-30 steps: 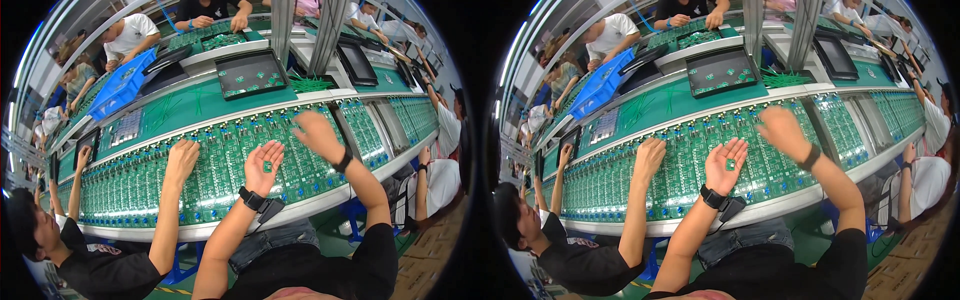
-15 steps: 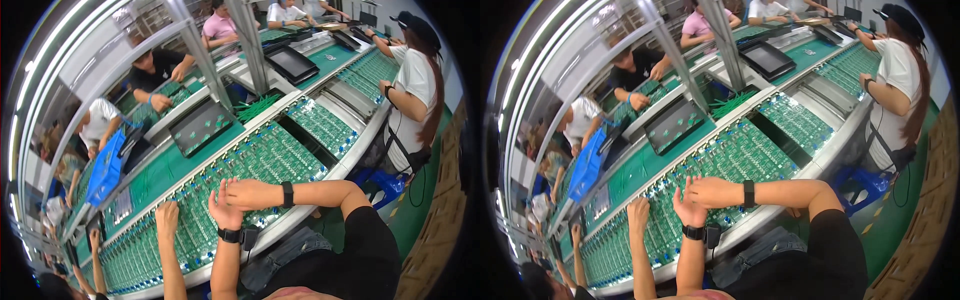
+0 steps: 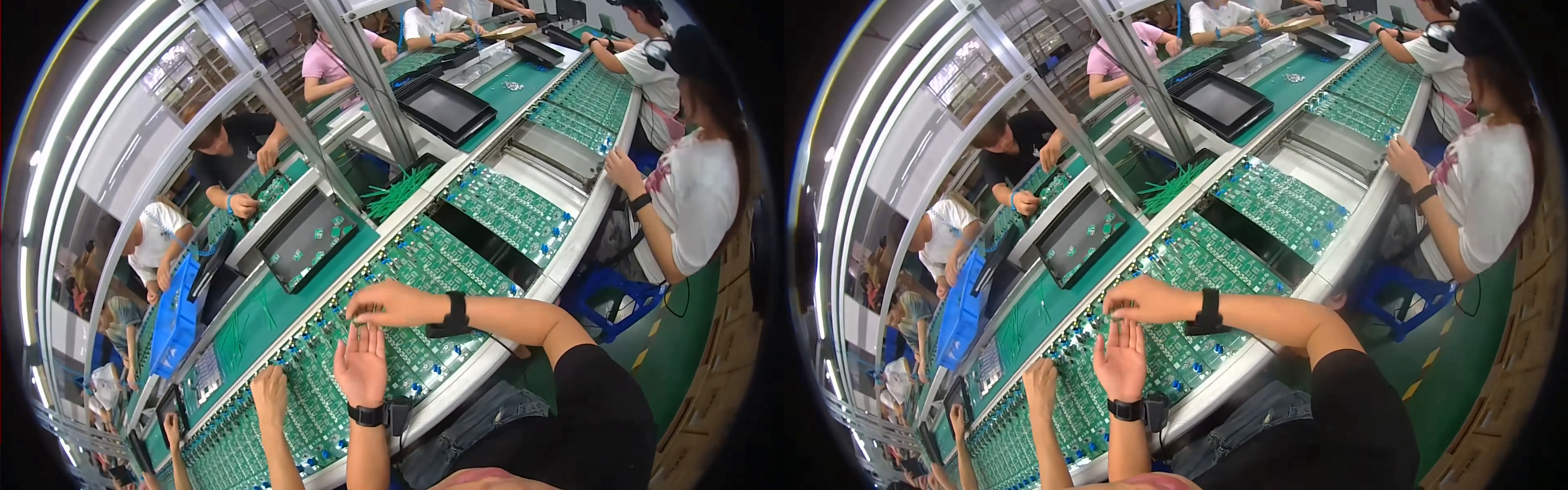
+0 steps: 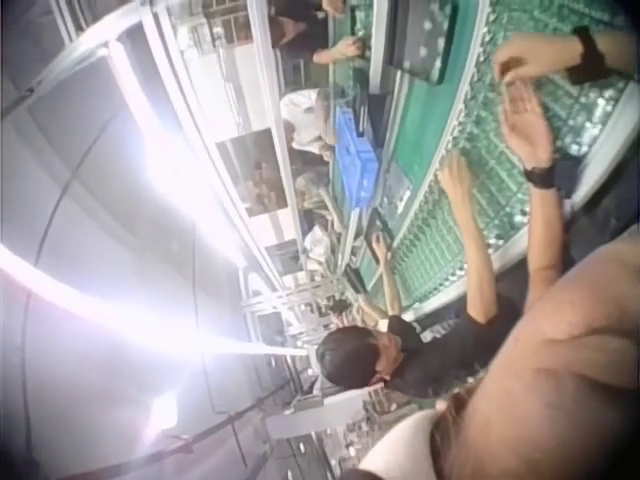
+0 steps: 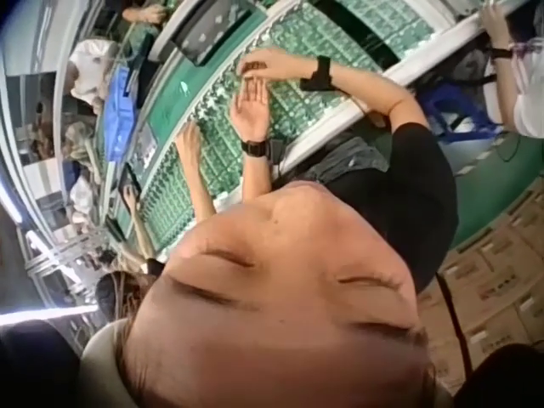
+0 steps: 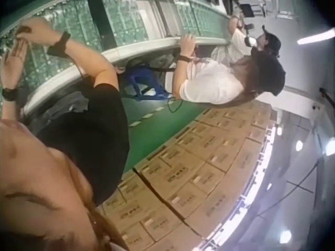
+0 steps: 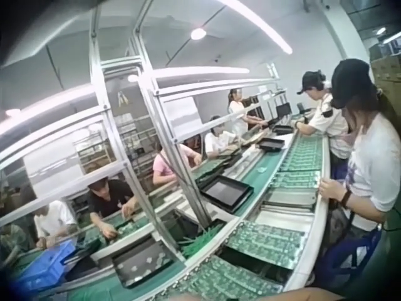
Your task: The person picks up small green circuit boards and places them onto a larger green circuit board panel, then pours more small boards from a black tray into their hand.
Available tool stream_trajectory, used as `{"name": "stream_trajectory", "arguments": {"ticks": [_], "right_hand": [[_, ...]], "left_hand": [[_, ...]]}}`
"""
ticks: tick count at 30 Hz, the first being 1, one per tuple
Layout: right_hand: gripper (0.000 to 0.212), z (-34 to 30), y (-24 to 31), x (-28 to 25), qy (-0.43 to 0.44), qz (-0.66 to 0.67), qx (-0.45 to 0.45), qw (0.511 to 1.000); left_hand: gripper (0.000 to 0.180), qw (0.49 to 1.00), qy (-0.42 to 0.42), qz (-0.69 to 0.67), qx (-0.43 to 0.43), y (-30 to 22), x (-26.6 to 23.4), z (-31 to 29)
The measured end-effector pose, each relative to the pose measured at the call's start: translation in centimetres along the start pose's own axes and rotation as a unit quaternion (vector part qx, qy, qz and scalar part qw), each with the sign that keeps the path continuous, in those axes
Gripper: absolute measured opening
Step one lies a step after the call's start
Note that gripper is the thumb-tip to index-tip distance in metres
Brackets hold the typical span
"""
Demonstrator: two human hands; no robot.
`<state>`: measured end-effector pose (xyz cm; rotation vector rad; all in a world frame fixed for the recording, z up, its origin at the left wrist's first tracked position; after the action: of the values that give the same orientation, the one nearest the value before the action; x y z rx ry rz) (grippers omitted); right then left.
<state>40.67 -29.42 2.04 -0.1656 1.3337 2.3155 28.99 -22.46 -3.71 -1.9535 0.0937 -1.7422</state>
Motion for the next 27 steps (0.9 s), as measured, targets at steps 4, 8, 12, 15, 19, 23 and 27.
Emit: {"name": "stream_trajectory", "arguments": {"ticks": [4,8,12,15,19,23,27], "right_hand": [[0.017,-0.9,-3.4,-1.6,-0.034,0.324,0.141,0.935],[0.015,-1.5,-4.4,-2.5,-0.079,0.353,0.194,0.912],[0.013,-0.9,-3.9,-0.5,-0.005,0.365,0.227,0.903],[0.016,0.0,-2.0,1.9,0.104,0.212,0.180,0.955],[0.014,-0.1,-2.2,2.6,0.134,0.092,0.190,0.968],[0.010,-0.2,-2.9,0.5,0.045,0.128,0.257,0.957],[0.013,-0.6,-4.4,-2.6,-0.038,0.123,0.295,0.947]], "left_hand": [[0.039,0.999,0.009,0.014,-0.030,0.6,0.3,-0.2],[0.042,0.999,0.024,-0.010,-0.034,1.1,-0.3,0.0],[0.044,0.999,-0.029,0.043,-0.009,0.8,0.0,0.2],[0.041,0.999,-0.026,0.014,-0.012,0.7,-0.3,0.2],[0.033,0.997,-0.063,0.003,-0.035,0.8,-1.6,-0.1],[0.024,0.995,-0.006,0.043,-0.089,1.5,-3.0,-0.6],[0.022,0.989,-0.030,0.075,-0.121,2.0,-2.0,-1.1]]}}
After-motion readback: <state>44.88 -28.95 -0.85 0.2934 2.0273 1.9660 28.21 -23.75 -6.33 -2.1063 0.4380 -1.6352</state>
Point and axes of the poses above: each hand's wrist, its own z-axis towards the middle knuckle, its own x-axis out of the palm, y = z × x, the point moved 6 cm from there along z, towards the middle knuckle, and after that the axes turned 13 degrees about y, right-handed, at the moved point
